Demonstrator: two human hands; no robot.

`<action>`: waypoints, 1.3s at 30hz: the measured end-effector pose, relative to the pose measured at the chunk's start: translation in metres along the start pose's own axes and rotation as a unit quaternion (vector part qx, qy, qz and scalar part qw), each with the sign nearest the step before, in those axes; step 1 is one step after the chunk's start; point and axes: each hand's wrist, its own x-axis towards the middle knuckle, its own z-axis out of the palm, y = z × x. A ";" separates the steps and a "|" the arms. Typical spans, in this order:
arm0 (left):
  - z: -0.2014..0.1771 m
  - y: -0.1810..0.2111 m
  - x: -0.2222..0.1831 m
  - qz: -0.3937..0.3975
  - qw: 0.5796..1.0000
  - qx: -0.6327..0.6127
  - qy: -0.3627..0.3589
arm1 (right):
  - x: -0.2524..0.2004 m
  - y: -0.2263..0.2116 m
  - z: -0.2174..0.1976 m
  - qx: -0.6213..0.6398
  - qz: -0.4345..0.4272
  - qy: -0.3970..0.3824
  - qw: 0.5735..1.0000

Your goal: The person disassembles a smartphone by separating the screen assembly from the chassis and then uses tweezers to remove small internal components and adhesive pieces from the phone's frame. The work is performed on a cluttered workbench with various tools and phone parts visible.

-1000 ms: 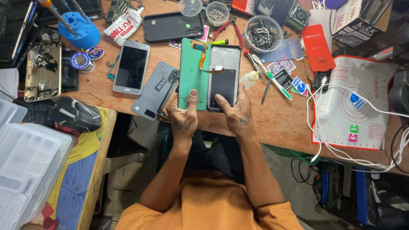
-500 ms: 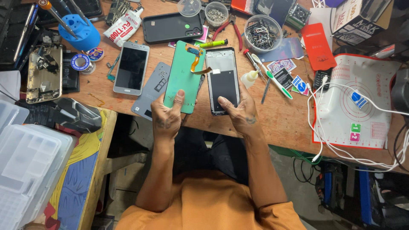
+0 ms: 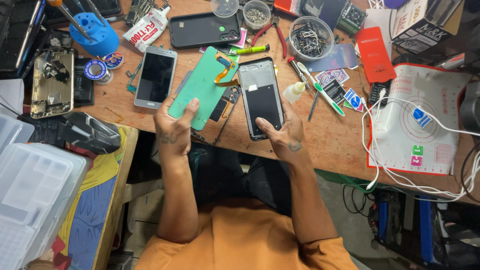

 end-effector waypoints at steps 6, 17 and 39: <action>-0.011 0.007 0.008 0.065 0.996 -0.055 0.036 | -0.008 -0.002 -0.010 0.010 0.038 -0.016 0.999; 0.029 0.017 -0.009 0.160 0.984 -0.014 0.076 | -0.016 -0.001 -0.010 -0.015 0.035 -0.002 0.999; 0.016 -0.001 0.021 0.100 0.982 -0.078 0.139 | -0.038 0.000 -0.027 -0.021 0.065 -0.038 0.997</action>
